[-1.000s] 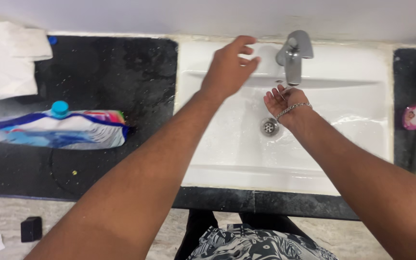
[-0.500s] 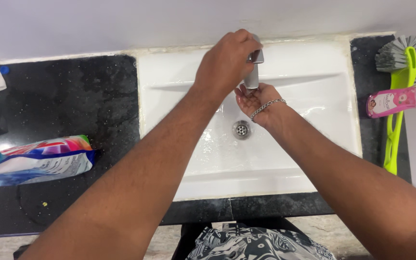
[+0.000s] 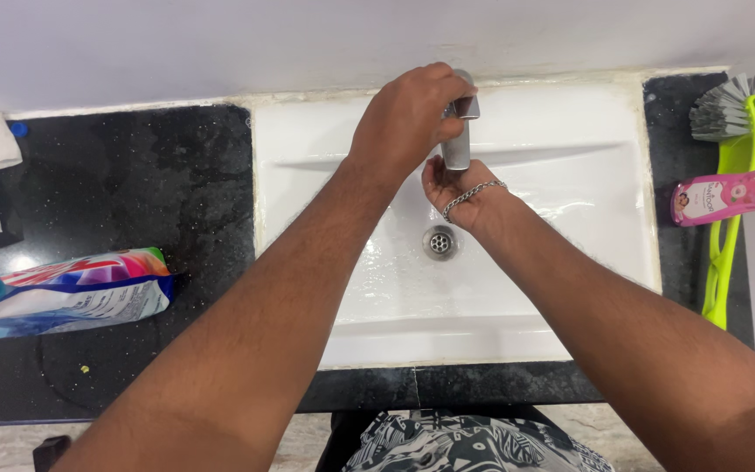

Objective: The person cleans a bathroom sink by rinsing the basin with water from the faucet and scrubbing the faucet and basin surfaces with a long-handled brush.

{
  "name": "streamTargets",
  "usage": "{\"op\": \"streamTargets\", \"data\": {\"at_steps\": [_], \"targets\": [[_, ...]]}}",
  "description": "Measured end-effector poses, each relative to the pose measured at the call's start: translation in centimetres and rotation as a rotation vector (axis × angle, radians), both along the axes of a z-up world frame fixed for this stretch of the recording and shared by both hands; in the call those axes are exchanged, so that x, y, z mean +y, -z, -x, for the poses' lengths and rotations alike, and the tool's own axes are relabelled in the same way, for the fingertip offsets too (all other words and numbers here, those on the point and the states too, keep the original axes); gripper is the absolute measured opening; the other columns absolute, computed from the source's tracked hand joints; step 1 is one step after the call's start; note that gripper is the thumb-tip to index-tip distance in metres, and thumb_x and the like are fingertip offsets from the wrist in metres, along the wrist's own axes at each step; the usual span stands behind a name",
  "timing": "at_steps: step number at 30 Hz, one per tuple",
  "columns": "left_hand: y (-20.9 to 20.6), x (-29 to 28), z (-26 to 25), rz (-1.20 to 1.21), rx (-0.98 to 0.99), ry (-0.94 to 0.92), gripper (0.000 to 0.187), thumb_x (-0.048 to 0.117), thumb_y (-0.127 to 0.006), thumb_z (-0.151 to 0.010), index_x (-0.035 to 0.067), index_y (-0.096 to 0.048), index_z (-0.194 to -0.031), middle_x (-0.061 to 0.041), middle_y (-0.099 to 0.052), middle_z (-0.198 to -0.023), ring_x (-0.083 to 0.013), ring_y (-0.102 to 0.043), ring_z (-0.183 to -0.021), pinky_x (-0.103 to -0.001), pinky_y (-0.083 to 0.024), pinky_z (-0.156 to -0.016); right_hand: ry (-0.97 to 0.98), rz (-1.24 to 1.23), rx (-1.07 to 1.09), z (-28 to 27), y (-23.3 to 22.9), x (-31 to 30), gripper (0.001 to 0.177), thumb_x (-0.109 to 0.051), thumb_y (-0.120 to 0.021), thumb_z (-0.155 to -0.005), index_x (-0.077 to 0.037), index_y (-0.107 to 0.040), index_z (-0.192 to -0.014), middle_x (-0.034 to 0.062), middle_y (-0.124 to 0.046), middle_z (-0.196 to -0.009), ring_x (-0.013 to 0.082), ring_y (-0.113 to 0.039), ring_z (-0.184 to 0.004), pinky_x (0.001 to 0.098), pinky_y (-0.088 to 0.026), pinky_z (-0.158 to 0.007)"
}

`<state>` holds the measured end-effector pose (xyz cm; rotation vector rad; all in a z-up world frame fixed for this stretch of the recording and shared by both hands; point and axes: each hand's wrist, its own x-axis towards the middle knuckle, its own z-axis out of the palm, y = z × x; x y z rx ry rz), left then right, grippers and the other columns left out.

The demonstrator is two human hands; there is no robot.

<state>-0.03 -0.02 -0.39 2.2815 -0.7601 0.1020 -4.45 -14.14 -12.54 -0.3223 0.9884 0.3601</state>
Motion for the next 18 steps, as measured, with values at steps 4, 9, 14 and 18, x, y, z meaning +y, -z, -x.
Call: {"op": "streamTargets", "data": {"at_steps": [4, 9, 14, 18], "targets": [[2.4, 1.2, 2.1, 0.342, 0.111, -0.101, 0.045, -0.005, -0.069, -0.078, 0.005, -0.063, -0.122, -0.012, -0.064, -0.117, -0.0256, -0.067, -0.106, -0.035, -0.058, -0.088, -0.014, -0.047, -0.030, 0.2, 1.1, -0.3, 0.017, -0.006, -0.046, -0.104, 0.007, -0.056, -0.097, 0.0132, -0.063, -0.087, 0.0193, -0.068, -0.074, 0.0267, -0.065, -0.065], [11.9, -0.2, 4.5, 0.629, 1.041, -0.736, 0.029, 0.026, -0.060, -0.096, 0.000, -0.060, -0.109, -0.011, -0.062, -0.103, -0.0231, -0.063, -0.097, -0.036, -0.055, -0.082, -0.210, 0.183, -0.179, 2.0, 1.4, -0.1, 0.018, -0.008, -0.046, -0.106, 0.003, -0.060, -0.104, 0.0112, -0.067, -0.093, 0.0181, -0.066, -0.083, 0.0295, -0.060, -0.074], [17.5, -3.4, 5.7, 1.161, 1.620, -0.549, 0.036, 0.028, -0.041, -0.105, 0.000, -0.063, -0.108, -0.010, -0.066, -0.093, -0.0184, -0.064, -0.076, -0.031, -0.057, -0.066, -0.646, 0.903, -0.408, 5.4, -1.0, 0.5, 0.034, -0.015, -0.051, -0.098, 0.001, -0.068, -0.123, 0.0091, -0.072, -0.110, 0.0188, -0.067, -0.103, 0.0307, -0.051, -0.093], [17.1, -5.0, 4.8, 1.409, 1.708, -0.625, 0.030, 0.015, -0.039, -0.106, -0.007, -0.058, -0.108, -0.015, -0.068, -0.094, -0.0205, -0.070, -0.078, -0.029, -0.064, -0.069, -0.484, 0.947, -0.322, 7.2, -3.4, -2.2, 0.037, -0.026, -0.052, -0.099, -0.003, -0.066, -0.125, 0.0052, -0.072, -0.116, 0.0134, -0.066, -0.112, 0.0280, -0.049, -0.097]]}}
